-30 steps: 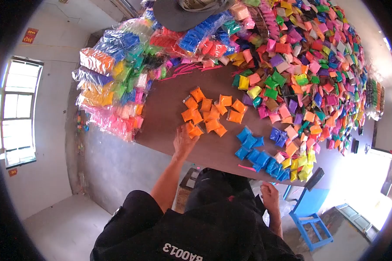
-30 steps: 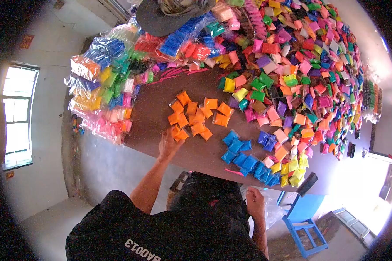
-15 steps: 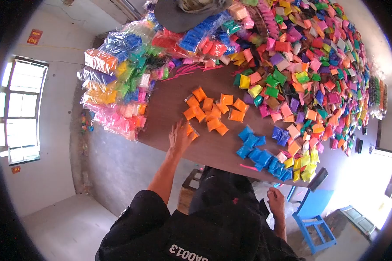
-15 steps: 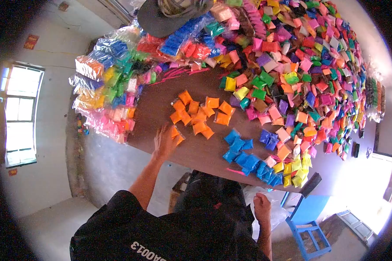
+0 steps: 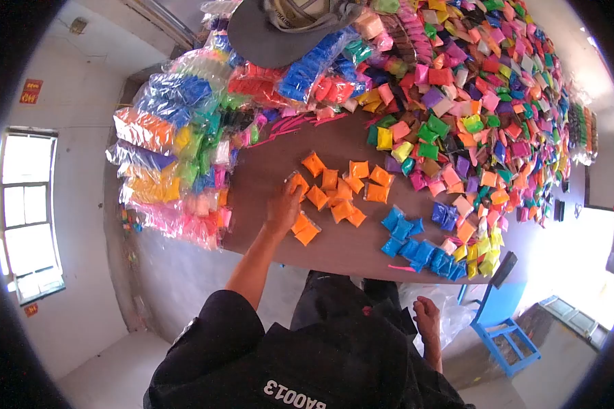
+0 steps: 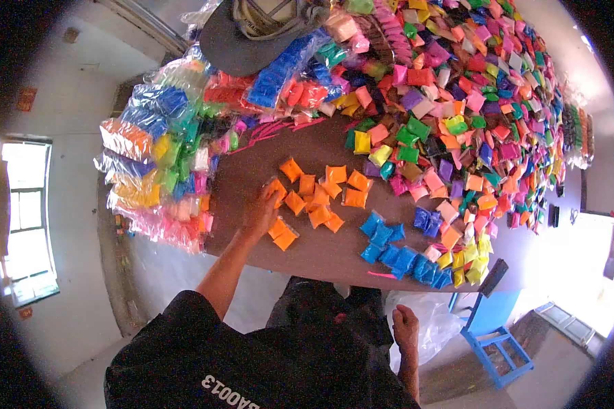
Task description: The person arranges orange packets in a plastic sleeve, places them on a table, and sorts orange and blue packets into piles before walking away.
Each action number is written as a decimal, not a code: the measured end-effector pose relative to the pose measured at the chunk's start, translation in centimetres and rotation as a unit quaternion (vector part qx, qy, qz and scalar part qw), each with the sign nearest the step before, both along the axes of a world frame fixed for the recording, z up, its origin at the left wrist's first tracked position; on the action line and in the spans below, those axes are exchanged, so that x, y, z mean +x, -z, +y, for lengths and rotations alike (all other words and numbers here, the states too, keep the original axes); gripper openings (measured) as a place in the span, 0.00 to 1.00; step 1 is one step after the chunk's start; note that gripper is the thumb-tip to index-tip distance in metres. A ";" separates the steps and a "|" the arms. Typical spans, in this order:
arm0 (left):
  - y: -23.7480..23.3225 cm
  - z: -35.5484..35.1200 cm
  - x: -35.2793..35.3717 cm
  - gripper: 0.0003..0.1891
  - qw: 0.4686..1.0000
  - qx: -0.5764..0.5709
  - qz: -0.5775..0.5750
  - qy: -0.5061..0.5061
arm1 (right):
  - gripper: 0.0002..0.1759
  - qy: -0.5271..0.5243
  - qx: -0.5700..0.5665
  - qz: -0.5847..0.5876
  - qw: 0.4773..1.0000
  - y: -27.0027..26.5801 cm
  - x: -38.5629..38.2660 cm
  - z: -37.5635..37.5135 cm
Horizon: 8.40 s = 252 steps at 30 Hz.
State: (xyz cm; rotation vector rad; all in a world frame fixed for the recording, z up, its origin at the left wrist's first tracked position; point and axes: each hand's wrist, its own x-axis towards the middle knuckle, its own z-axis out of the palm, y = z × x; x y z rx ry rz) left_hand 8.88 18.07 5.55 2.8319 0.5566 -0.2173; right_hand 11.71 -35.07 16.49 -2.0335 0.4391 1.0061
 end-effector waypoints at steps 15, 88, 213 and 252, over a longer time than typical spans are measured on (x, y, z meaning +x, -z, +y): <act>1.1 1.2 4.9 0.48 0.996 -0.031 0.013 0.085 | 0.24 -0.026 -0.038 -0.065 0.997 4.0 -3.7 -1.6; -3.0 -7.6 1.1 0.36 0.992 -0.080 -0.010 0.102 | 0.25 0.126 -0.020 0.001 0.992 3.6 -7.6 -1.1; 9.1 -16.2 -9.8 0.26 0.982 0.115 -0.146 0.014 | 0.45 -0.005 -0.277 -0.270 0.922 31.1 -6.1 -6.1; 8.3 -18.1 -10.2 0.25 0.971 0.099 -0.216 -0.027 | 0.41 0.145 -0.151 -0.366 0.907 31.3 -13.3 -9.9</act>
